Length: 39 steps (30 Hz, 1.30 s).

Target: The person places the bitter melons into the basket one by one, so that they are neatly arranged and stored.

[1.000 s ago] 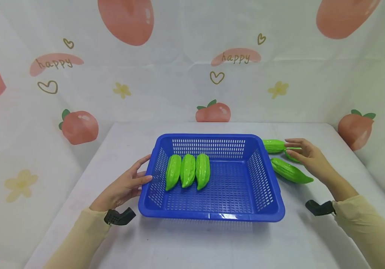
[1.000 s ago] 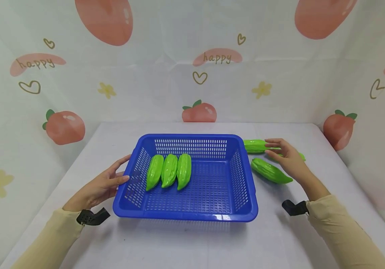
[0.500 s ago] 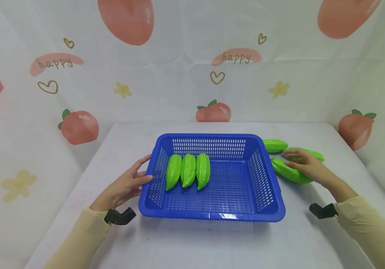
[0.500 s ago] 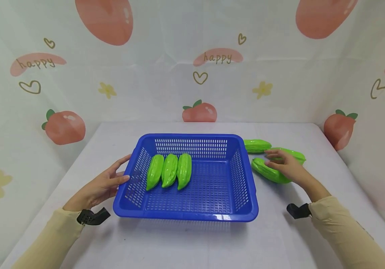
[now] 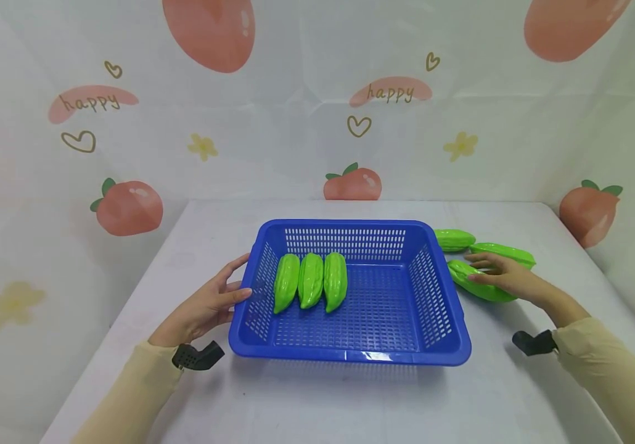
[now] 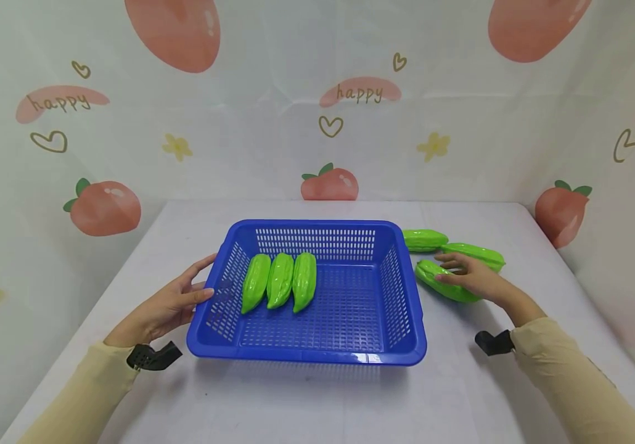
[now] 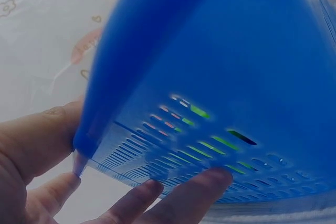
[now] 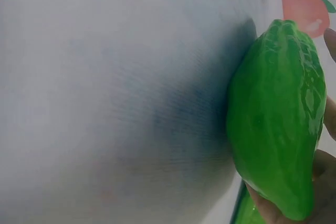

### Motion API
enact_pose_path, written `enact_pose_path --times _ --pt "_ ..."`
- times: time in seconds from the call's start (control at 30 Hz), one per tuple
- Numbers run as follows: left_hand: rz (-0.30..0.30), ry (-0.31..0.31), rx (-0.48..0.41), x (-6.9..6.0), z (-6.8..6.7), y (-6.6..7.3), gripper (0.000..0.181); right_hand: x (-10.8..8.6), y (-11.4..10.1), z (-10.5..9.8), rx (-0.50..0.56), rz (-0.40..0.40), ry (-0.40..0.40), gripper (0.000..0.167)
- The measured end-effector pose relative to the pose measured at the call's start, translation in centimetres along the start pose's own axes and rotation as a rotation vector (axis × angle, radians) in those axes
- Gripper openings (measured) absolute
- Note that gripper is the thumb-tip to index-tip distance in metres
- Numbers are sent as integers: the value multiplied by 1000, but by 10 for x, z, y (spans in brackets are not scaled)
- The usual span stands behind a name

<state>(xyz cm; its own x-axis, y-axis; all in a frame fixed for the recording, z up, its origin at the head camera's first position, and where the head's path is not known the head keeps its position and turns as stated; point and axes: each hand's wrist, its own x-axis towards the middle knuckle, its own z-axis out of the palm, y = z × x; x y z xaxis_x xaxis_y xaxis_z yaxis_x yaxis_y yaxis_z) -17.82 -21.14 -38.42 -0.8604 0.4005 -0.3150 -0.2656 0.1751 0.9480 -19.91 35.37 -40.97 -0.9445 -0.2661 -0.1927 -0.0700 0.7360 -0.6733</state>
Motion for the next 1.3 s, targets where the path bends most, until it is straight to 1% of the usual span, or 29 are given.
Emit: enact_pose_path --times 0.1,0.37,0.6,0.83,1.07,1.17,1.3 --pt "1 -1 -3 0 0 0 82 2 0 -1 -16 0 -13 63" --pt "4 -2 -12 0 2 2 82 4 -2 -5 -51 -44 -32 60" --pt "6 -8 -18 0 2 2 82 3 -2 -9 -60 -21 -27 61" --pt "9 -10 -13 0 2 1 82 2 -2 -14 -23 -32 31 59" --pt "4 -2 -4 -1 1 1 82 -1 -9 -23 14 -25 83 63" --pt "1 9 -1 -2 1 0 82 -3 -14 -28 37 -36 111 64" --pt "7 7 0 -2 0 0 82 -4 -19 -33 66 -65 168 63"
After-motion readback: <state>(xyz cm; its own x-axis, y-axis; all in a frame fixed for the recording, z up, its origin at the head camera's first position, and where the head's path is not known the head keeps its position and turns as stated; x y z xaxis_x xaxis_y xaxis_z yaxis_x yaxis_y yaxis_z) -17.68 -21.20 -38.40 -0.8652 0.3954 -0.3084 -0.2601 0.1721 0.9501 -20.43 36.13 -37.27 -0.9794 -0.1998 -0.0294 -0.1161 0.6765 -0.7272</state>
